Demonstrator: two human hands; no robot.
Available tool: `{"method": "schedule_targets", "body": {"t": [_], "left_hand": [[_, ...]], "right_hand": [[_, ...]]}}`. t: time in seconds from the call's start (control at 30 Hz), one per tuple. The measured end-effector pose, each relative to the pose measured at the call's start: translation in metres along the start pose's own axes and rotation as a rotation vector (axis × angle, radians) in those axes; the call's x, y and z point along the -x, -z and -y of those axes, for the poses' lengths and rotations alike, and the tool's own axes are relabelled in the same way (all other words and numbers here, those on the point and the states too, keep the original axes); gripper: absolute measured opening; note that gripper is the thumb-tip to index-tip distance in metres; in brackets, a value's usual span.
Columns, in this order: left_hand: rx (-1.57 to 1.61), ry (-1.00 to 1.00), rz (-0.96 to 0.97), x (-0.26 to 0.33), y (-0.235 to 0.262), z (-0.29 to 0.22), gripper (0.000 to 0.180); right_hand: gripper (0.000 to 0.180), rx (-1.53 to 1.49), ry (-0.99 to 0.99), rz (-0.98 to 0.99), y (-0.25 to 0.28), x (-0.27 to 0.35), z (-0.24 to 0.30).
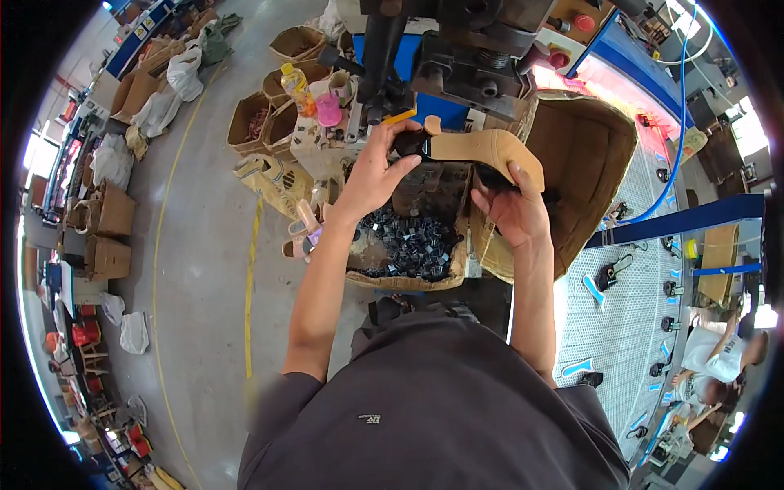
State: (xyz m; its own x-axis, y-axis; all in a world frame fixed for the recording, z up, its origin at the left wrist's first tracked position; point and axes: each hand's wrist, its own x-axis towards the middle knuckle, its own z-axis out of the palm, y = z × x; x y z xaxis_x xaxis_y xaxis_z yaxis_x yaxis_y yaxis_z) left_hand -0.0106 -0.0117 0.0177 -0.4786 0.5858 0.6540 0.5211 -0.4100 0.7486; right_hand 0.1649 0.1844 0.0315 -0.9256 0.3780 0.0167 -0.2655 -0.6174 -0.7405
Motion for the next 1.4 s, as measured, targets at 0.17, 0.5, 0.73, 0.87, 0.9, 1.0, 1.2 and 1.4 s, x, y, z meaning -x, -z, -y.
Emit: {"method": "schedule_targets", "body": {"t": [0.17,0.5,0.73,0.87,0.9,1.0,1.2,1.4], "left_hand": [[0.218,-0.008,-0.033,0.003,-0.01,0.008,0.06],[0.279,-0.062,-0.126,0.005,-0.015,0.025,0.065],[0.355,-0.165,-0.175,0.002,-0.021,0.042,0.066],[0.559,-0.118,-0.253,0.006,-0.028,0.053,0.061],[0.629,-0.09,-0.28,0.01,-0.031,0.056,0.06],[0.769,-0.001,-0.371,0.004,-0.032,0.072,0.06],[0.756,0.007,-0.424,0.029,-0.03,0.062,0.061],[0.323,0.128,-0.409,0.06,-0.007,0.034,0.051]], "right_hand": [[0.034,0.003,-0.039,-0.037,0.009,0.003,0.002],[0.042,0.063,-0.069,0.016,0.014,-0.007,0.003],[0.042,0.049,-0.105,0.014,0.021,-0.007,0.006],[0.033,0.012,-0.106,-0.009,0.016,0.003,0.001],[0.033,0.006,-0.112,-0.012,0.017,0.004,-0.002],[0.036,0.012,-0.123,0.007,0.017,-0.001,0.003],[0.057,-0.156,-0.171,0.056,0.027,0.019,-0.012],[0.065,-0.159,0.029,0.026,0.09,0.093,0.009]]}}
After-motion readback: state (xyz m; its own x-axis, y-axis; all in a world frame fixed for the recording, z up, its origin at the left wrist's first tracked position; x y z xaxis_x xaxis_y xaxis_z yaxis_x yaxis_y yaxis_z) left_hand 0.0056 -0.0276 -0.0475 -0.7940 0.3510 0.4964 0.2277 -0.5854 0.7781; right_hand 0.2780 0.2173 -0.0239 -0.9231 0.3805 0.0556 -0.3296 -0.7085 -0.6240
